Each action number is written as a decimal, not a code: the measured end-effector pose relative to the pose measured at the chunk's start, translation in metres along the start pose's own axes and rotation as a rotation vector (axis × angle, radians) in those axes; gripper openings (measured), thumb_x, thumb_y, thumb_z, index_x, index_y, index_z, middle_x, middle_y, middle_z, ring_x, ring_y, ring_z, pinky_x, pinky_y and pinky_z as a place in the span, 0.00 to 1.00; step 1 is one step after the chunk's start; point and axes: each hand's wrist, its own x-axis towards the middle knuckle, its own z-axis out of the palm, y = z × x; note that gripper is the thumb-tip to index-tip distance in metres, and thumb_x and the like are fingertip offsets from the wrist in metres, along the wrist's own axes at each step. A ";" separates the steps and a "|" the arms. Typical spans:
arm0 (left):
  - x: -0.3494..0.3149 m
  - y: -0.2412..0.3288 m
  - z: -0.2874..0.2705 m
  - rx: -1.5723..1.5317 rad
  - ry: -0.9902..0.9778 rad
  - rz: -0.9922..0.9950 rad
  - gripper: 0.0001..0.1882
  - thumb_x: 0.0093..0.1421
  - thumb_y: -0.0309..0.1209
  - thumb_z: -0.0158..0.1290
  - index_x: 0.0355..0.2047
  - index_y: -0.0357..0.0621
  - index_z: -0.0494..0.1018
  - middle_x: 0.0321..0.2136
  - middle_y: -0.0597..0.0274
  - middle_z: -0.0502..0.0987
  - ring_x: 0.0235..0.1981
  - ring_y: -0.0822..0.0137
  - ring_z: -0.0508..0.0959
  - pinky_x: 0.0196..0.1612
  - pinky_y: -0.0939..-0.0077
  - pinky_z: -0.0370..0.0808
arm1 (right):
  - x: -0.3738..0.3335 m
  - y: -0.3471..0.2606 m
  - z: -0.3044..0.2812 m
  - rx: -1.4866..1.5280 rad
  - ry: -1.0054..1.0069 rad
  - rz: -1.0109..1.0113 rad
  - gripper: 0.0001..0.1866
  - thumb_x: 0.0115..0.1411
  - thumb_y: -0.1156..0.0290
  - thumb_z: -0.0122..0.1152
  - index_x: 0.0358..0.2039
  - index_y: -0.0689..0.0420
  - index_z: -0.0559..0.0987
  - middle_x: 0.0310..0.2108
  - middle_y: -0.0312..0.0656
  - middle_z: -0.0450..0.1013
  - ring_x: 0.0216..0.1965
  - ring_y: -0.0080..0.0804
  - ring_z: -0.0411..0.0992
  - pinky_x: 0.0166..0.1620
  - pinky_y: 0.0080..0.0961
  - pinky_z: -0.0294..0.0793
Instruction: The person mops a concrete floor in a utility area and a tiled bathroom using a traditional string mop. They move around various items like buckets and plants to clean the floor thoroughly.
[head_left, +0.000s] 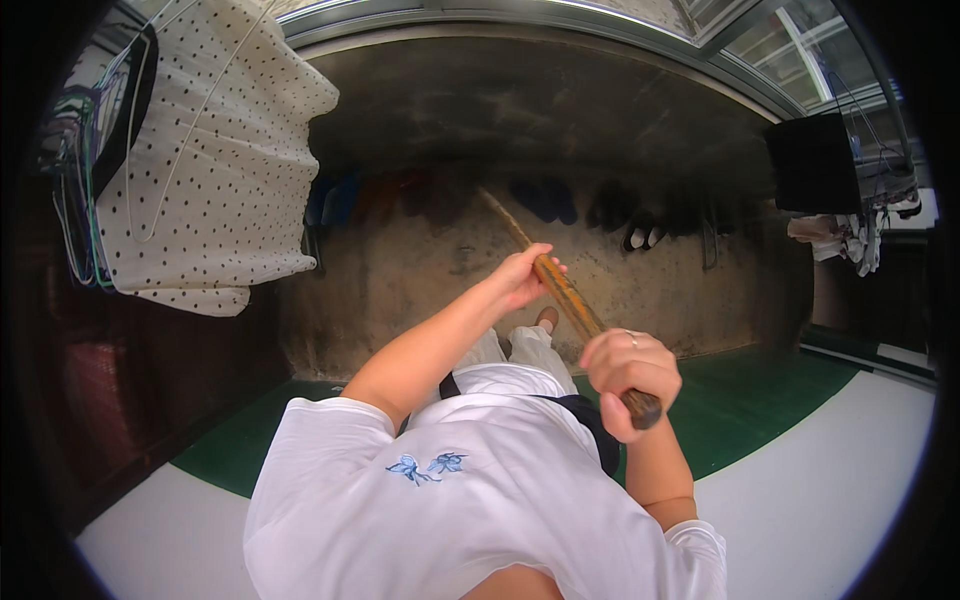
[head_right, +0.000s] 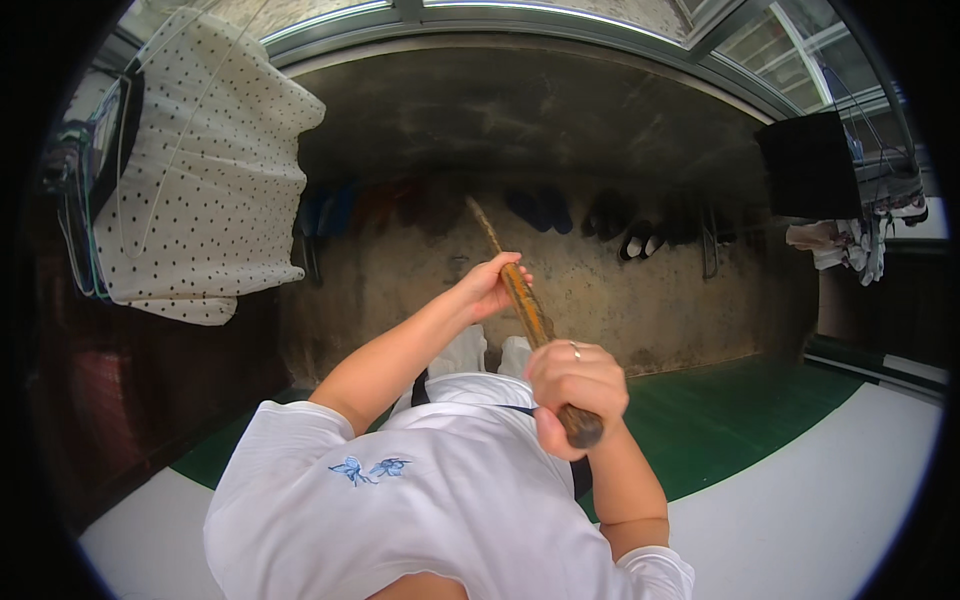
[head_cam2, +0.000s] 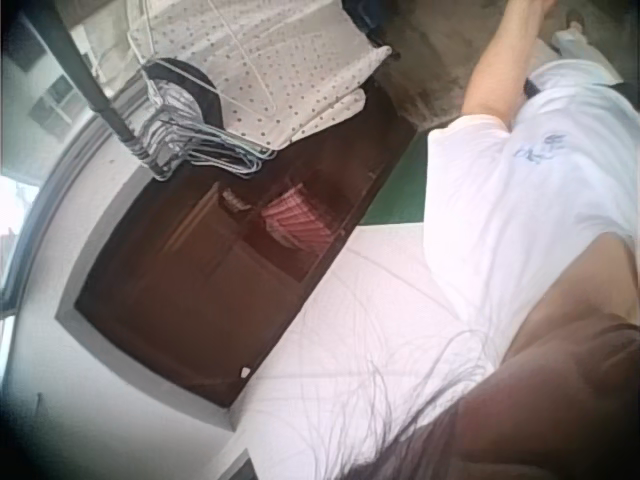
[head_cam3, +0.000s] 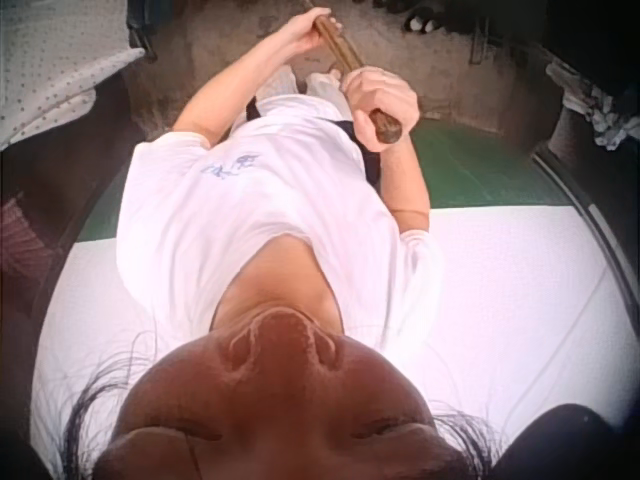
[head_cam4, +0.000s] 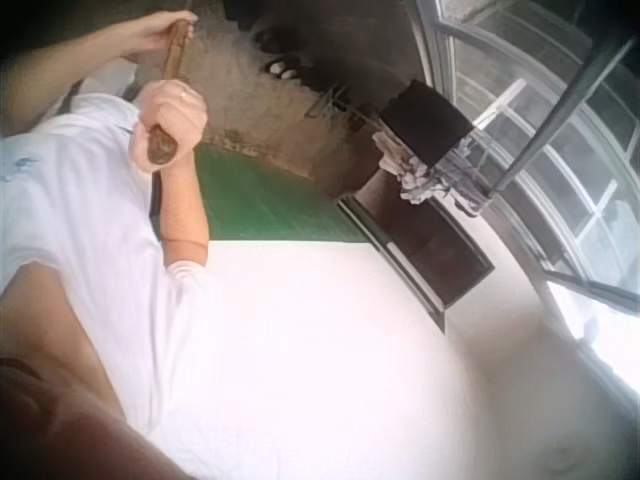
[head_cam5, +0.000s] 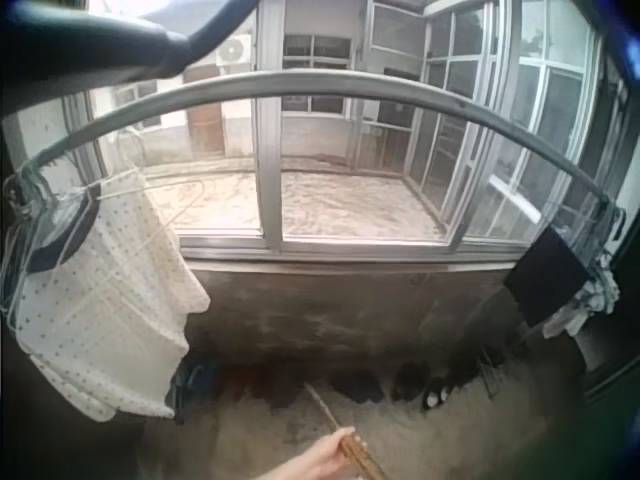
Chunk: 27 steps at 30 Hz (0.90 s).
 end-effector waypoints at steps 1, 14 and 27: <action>0.013 0.002 -0.025 0.013 0.046 -0.031 0.08 0.58 0.32 0.51 0.27 0.42 0.68 0.23 0.61 0.73 0.30 0.65 0.76 0.39 0.70 0.76 | -0.005 0.017 0.011 -0.004 0.012 0.012 0.09 0.41 0.78 0.52 0.11 0.58 0.64 0.11 0.38 0.63 0.14 0.31 0.63 0.24 0.29 0.72; 0.057 -0.114 -0.017 0.099 0.105 -0.568 0.10 0.58 0.34 0.49 0.25 0.43 0.67 0.23 0.61 0.72 0.27 0.69 0.75 0.33 0.74 0.76 | -0.072 -0.001 -0.053 -0.152 0.236 0.360 0.07 0.34 0.80 0.51 0.09 0.56 0.63 0.10 0.38 0.62 0.14 0.33 0.65 0.22 0.23 0.70; 0.243 -0.298 0.126 0.306 0.059 -0.990 0.07 0.56 0.33 0.51 0.27 0.45 0.66 0.20 0.72 0.69 0.20 0.79 0.71 0.23 0.88 0.73 | -0.181 -0.012 -0.258 -0.431 0.556 0.350 0.12 0.36 0.78 0.58 0.10 0.55 0.62 0.11 0.36 0.58 0.14 0.34 0.59 0.19 0.28 0.60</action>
